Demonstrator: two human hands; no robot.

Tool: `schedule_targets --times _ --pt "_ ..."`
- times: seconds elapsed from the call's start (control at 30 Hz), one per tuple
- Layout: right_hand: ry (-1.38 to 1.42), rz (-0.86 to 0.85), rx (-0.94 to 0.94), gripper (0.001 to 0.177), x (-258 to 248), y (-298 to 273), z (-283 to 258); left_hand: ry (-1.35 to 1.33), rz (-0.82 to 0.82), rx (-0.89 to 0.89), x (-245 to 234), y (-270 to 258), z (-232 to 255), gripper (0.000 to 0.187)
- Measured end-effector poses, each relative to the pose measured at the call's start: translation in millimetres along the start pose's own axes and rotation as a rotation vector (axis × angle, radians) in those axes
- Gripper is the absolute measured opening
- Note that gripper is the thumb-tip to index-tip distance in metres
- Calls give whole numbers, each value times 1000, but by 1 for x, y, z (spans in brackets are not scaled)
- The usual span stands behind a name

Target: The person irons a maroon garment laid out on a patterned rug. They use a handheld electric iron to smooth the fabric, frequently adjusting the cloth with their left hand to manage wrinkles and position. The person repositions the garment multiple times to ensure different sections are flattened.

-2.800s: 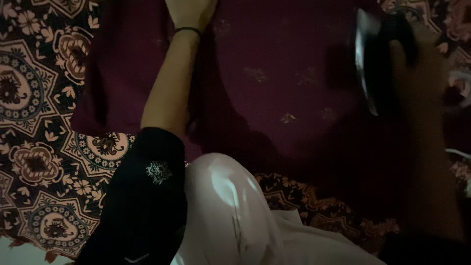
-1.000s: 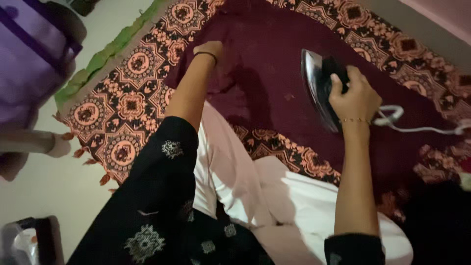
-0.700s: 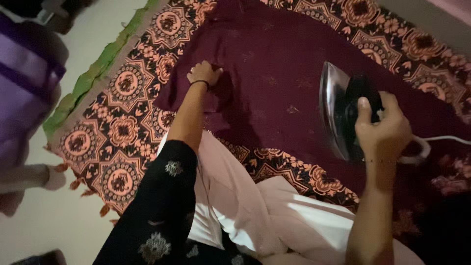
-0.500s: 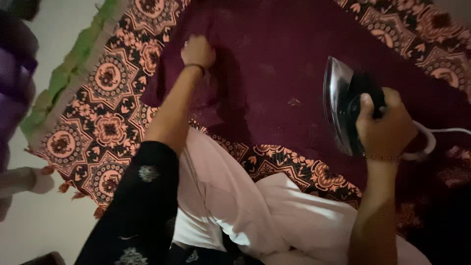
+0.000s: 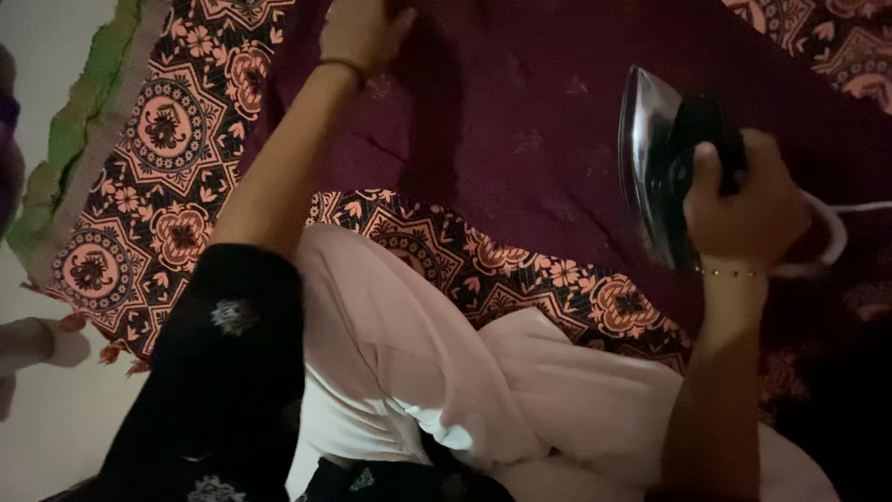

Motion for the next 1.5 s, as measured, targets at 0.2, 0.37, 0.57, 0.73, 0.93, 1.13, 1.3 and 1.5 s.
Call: schedule_targets --times 0.2,0.37,0.57,0.73,0.93,1.13,1.3,1.5 --pt "-22 -45 74 36 -6 5 -11 89 -405 -374 12 -58 -89 98" --pt "27 -92 147 29 -14 15 -33 -79 -524 -395 17 -72 -97 49" --pt "2 -84 115 28 -15 15 -36 -134 -771 -263 -6 -97 -59 50" --pt "-19 -76 93 27 -11 12 -27 255 -1056 165 -26 -147 74 58" --pt "-43 -55 57 27 -11 6 -16 356 -940 337 25 -191 183 63" --pt "-56 56 -67 28 -9 3 -8 185 -794 -60 43 -250 196 74" --pt "-56 82 -63 28 -18 5 -9 -232 -901 -471 67 -238 157 79" --pt "-19 128 -57 28 -28 5 -13 162 -963 -221 73 -243 110 74"
Point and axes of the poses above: each hand's wrist, its own y-axis towards the middle knuckle, its own x-axis out of the palm, z = x × y, the point moved 1 cm from there along y, towards the middle knuckle, and after that the axes turned 11 degrees about -x, right-handed, at the moved point
